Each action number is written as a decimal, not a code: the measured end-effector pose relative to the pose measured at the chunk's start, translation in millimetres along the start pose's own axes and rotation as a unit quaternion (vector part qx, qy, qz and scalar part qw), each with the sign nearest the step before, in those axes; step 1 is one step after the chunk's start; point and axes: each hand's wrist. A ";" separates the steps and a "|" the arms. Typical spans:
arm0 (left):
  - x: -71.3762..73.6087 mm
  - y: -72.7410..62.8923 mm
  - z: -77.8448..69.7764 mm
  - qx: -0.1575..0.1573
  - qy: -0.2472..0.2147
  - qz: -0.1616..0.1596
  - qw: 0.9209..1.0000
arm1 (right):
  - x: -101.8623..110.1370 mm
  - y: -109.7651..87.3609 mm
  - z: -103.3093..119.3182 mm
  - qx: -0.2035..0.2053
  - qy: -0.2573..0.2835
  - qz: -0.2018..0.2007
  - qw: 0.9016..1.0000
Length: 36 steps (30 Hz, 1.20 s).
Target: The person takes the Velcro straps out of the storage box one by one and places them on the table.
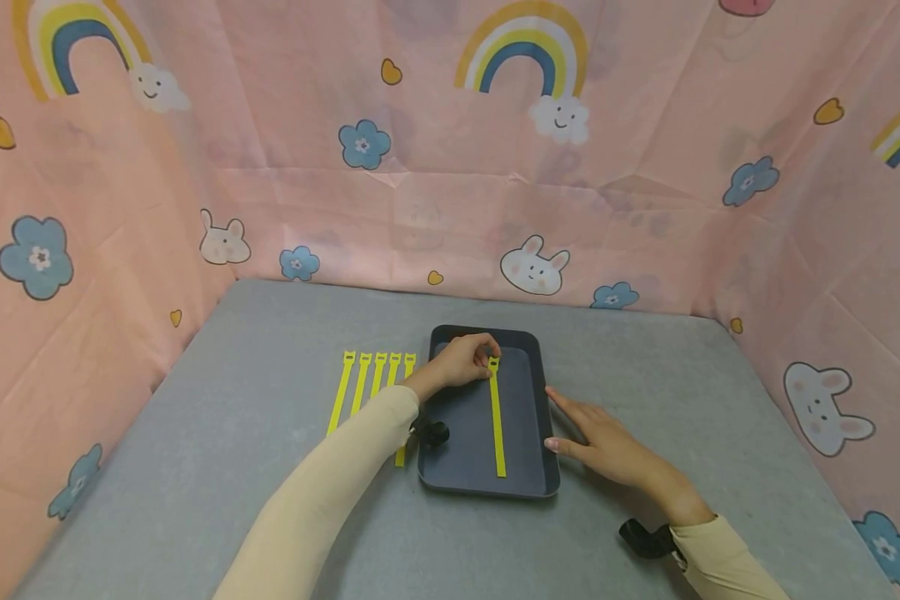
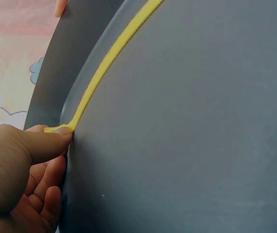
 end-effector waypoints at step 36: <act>24.0 -7.8 -25.6 -0.018 -0.015 -0.011 1.000 | -0.7 -0.2 -1.2 0.006 -0.002 -0.002 1.000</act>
Point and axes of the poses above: each hand's wrist, its own y-axis towards the middle knuckle, its own x-axis out of the back of the hand, z = x × y, and after that the axes turned 5 degrees about -x, right-handed
